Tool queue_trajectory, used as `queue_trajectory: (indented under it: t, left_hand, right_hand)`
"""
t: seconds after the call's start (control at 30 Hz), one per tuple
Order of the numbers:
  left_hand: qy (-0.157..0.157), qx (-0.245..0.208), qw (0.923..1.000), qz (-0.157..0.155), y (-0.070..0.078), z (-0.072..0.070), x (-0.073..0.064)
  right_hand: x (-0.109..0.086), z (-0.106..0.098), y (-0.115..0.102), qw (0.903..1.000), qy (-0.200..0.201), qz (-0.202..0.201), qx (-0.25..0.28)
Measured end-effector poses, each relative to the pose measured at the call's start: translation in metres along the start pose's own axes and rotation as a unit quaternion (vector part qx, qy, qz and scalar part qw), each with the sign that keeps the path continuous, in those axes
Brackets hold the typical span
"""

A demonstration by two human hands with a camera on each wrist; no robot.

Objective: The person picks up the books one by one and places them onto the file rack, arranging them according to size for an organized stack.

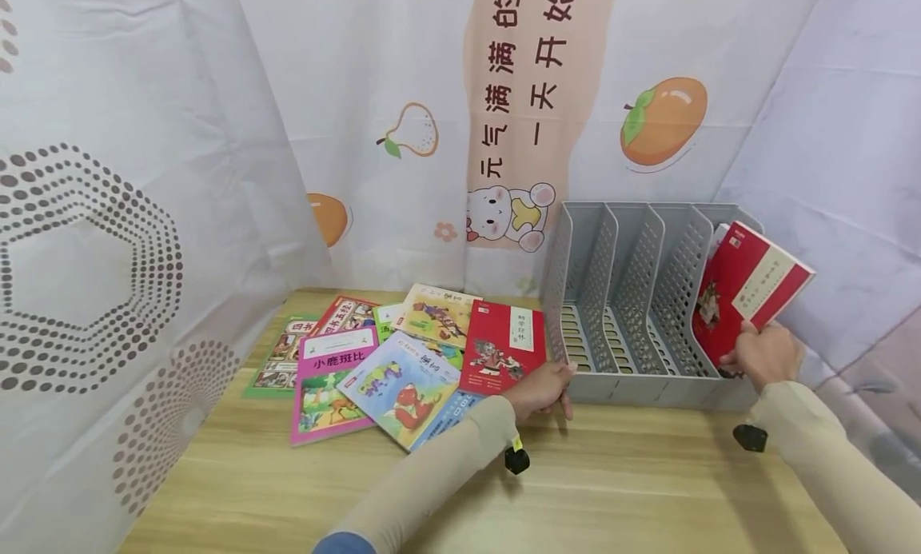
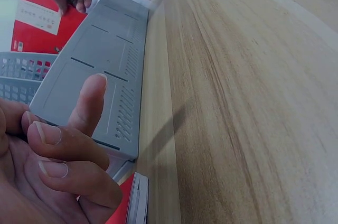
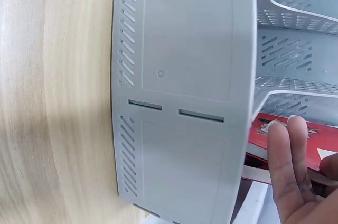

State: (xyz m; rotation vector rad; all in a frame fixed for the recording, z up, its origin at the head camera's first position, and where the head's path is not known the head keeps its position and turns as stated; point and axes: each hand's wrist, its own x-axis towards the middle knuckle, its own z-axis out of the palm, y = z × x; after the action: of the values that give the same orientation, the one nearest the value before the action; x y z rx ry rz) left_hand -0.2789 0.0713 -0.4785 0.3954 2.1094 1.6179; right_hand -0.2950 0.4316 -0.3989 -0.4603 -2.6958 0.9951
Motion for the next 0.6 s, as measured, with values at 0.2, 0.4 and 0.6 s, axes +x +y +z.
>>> queue_trajectory:
  t: [0.2, 0.4, 0.6]
  left_hand:
    - [-0.008, -0.011, 0.9999, -0.010, -0.003, 0.001, -0.005]
    - [-0.004, -0.014, 0.9999, 0.003, -0.001, -0.001, -0.004]
    - [-0.011, -0.006, 0.9999, -0.002, 0.002, -0.002, -0.003]
  right_hand:
    - [0.001, 0.008, 0.000, 0.9997, -0.022, 0.004, 0.000]
    - [0.008, 0.013, -0.002, 0.9996, -0.029, 0.004, -0.003]
    - [0.020, 0.016, 0.005, 0.9989, -0.042, 0.019, 0.000]
